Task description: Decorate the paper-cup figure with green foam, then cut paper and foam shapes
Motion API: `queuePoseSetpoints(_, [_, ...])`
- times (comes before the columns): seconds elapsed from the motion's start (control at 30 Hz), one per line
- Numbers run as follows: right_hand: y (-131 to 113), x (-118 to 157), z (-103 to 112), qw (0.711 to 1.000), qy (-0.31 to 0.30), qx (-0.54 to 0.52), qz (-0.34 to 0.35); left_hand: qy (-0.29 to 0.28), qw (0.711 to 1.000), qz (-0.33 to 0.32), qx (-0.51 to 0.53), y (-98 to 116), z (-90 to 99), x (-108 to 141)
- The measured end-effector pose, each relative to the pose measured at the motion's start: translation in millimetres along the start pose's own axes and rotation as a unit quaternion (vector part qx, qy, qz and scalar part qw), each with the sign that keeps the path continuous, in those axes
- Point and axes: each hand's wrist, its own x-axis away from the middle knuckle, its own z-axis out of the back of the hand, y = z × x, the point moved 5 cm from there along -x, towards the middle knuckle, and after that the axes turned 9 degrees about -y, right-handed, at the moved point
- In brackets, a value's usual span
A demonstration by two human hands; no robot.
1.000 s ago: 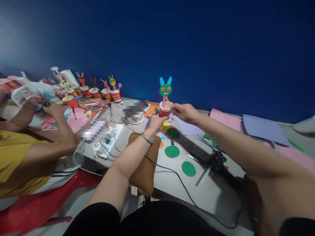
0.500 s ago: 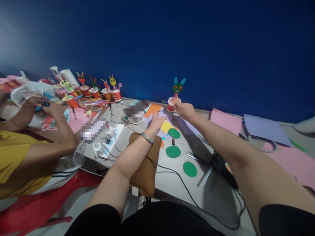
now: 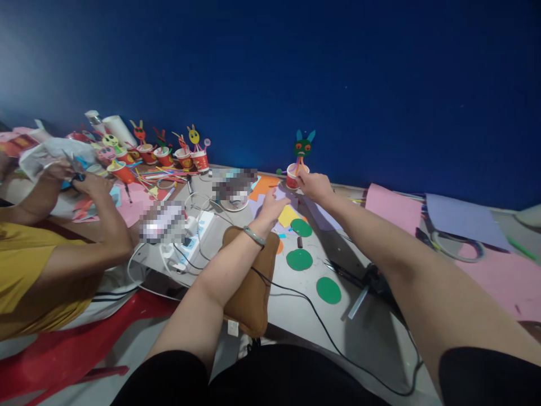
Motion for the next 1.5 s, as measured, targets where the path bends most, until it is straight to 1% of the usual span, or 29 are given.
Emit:
queuePoseSetpoints(0.33, [5.5,1.4,-0.8,1.0,-0.002,-0.024,-0.012,0.001,1.0,-0.002,-0.005,-2.2,0.1,-1.8])
queuePoseSetpoints(0.57, [4.8,5.5,4.9,1.0,-0.012,-0.024,-0.008,0.001,1.0,-0.007,-0.002,-0.6,0.8,-3.0])
queuePoseSetpoints(0.73, [4.5,16.2,15.6,1.0,-0.005,-0.022,0.005,0.007,1.0,-0.011,0.001,0.1,0.7,-5.6])
queuePoseSetpoints(0.87, [9.1,30.6,28.7,1.0,0.018,-0.01,0.02,0.009,0.999,-0.041,-0.013,0.2,1.3,-8.2])
queuePoseSetpoints(0.93, [11.4,41.5,37.5,0.999,0.032,0.001,0.037,-0.001,0.998,-0.055,-0.04,-1.0,1.6,-10.3])
queuePoseSetpoints(1.0, [12.3,56.9,48.0,0.997,0.043,0.01,0.065,-0.024,0.994,-0.068,-0.082,-3.1,1.0,-12.8])
queuePoseSetpoints(1.07, [12.7,78.1,59.4,0.994,0.047,0.015,0.094,-0.057,0.983,-0.088,-0.149,-4.9,-2.1,-14.5])
queuePoseSetpoints(1.17, [12.2,121.0,72.8,0.988,0.043,0.034,0.147,-0.124,0.943,-0.134,-0.279,-7.3,-13.5,-11.7])
queuePoseSetpoints(1.2, [11.4,137.8,73.6,0.984,0.03,0.046,0.172,-0.144,0.928,-0.146,-0.311,-8.3,-18.0,-8.9])
queuePoseSetpoints(1.27, [10.1,174.0,68.8,0.973,0.002,0.075,0.22,-0.171,0.907,-0.161,-0.349,-9.5,-25.7,-0.9])
queuePoseSetpoints(1.33, [8.7,211.8,56.0,0.959,-0.031,0.085,0.27,-0.182,0.891,-0.17,-0.381,-7.8,-31.1,8.5])
queuePoseSetpoints(1.4, [6.3,249.4,40.5,0.941,-0.047,0.08,0.326,-0.189,0.868,-0.177,-0.423,-2.6,-34.5,17.0])
queuePoseSetpoints(1.47, [3.8,284.1,27.9,0.923,-0.046,0.063,0.377,-0.195,0.843,-0.176,-0.469,5.6,-34.5,22.8])
queuePoseSetpoints(1.5, [3.8,298.6,24.3,0.921,-0.034,0.055,0.383,-0.195,0.83,-0.173,-0.493,10.3,-33.0,24.8])
